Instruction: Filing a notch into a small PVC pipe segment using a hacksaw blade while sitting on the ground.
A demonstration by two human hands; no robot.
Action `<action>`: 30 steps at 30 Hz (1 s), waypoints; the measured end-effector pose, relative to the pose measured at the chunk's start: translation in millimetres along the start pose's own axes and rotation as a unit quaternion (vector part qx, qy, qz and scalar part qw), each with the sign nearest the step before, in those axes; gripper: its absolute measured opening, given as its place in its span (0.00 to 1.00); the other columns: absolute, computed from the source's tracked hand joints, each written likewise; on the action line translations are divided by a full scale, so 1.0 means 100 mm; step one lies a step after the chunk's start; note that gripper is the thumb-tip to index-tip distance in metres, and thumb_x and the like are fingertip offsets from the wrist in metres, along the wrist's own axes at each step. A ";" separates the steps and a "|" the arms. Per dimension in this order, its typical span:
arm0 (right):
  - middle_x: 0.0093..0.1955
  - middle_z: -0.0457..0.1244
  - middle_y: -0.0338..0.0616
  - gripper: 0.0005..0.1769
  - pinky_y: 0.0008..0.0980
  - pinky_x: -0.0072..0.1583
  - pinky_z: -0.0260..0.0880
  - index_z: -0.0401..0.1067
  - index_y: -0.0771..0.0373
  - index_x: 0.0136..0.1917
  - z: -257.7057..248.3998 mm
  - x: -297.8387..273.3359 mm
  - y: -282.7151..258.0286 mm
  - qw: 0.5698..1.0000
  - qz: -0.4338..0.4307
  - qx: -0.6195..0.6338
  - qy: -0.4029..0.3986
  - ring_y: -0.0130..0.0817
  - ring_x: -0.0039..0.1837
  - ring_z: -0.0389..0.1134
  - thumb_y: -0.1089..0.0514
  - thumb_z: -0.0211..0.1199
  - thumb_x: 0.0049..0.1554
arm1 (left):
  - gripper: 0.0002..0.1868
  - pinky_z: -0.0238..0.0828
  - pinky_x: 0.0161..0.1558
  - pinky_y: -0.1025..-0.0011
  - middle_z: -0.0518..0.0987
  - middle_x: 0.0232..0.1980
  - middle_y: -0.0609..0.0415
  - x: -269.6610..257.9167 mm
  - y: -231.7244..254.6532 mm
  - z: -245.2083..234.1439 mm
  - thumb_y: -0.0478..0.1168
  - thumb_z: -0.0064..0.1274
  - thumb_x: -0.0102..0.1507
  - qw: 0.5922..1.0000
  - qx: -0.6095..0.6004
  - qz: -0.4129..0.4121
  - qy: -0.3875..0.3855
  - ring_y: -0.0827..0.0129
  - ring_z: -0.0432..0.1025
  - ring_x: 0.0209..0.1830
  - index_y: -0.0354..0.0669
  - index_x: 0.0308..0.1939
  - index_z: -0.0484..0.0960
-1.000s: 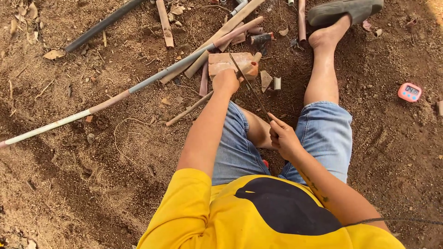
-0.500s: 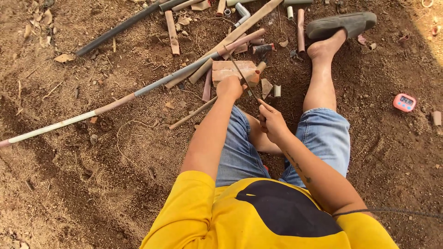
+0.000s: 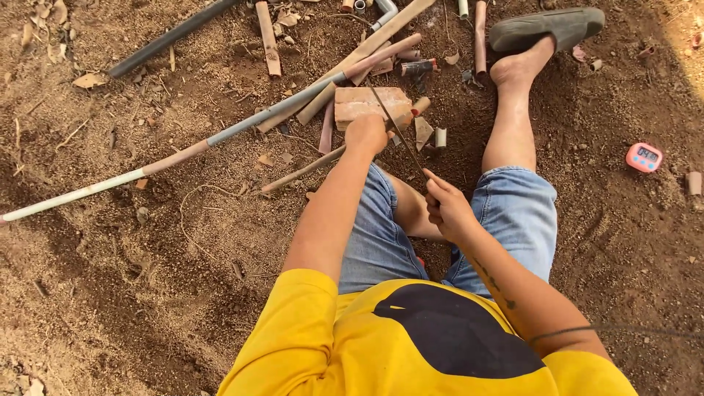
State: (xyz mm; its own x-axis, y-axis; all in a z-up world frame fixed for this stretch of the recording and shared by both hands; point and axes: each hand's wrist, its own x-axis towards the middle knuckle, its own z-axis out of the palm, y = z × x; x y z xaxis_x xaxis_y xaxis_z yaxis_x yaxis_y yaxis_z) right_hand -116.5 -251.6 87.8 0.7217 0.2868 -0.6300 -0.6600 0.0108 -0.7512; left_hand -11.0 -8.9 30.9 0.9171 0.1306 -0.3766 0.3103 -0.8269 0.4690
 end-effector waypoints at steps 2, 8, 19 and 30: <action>0.33 0.49 0.30 0.29 0.19 0.32 0.42 0.58 0.50 0.84 0.12 0.20 -0.07 1.000 0.005 -0.017 0.004 0.16 0.29 0.45 0.49 0.52 0.72 | 0.20 0.80 0.57 0.48 0.87 0.47 0.39 -0.02 0.02 0.03 0.50 0.58 0.67 1.000 0.017 0.016 -0.006 0.43 0.83 0.54 0.35 0.50 0.88; 0.33 0.47 0.30 0.30 0.19 0.32 0.40 0.58 0.47 0.85 0.36 0.68 -0.22 1.000 -0.020 0.004 -0.014 0.18 0.28 0.44 0.48 0.53 0.72 | 0.19 0.80 0.56 0.49 0.87 0.45 0.40 0.07 -0.07 0.10 0.50 0.58 0.67 0.999 0.022 0.026 0.006 0.44 0.84 0.51 0.37 0.50 0.89; 0.32 0.47 0.29 0.30 0.17 0.32 0.42 0.57 0.53 0.85 -0.03 -0.07 0.15 1.000 0.020 0.017 -0.004 0.16 0.30 0.42 0.51 0.52 0.72 | 0.19 0.80 0.56 0.52 0.87 0.45 0.43 0.09 -0.15 0.05 0.50 0.56 0.68 1.000 0.009 -0.018 -0.006 0.47 0.83 0.52 0.38 0.49 0.89; 0.32 0.50 0.31 0.30 0.20 0.33 0.43 0.57 0.52 0.85 0.18 0.24 -0.16 1.000 -0.008 -0.013 -0.002 0.18 0.29 0.46 0.50 0.51 0.73 | 0.17 0.82 0.54 0.51 0.87 0.43 0.40 -0.01 -0.03 0.10 0.48 0.58 0.67 0.999 0.024 0.041 0.020 0.45 0.84 0.51 0.36 0.47 0.89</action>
State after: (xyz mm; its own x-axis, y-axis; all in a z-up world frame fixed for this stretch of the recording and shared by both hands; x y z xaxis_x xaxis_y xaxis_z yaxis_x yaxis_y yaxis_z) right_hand -92.1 -227.2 88.2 0.7305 0.2915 -0.6176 -0.6434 -0.0096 -0.7655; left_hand -15.2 -12.4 22.0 0.9482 0.0829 -0.3067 0.2233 -0.8606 0.4577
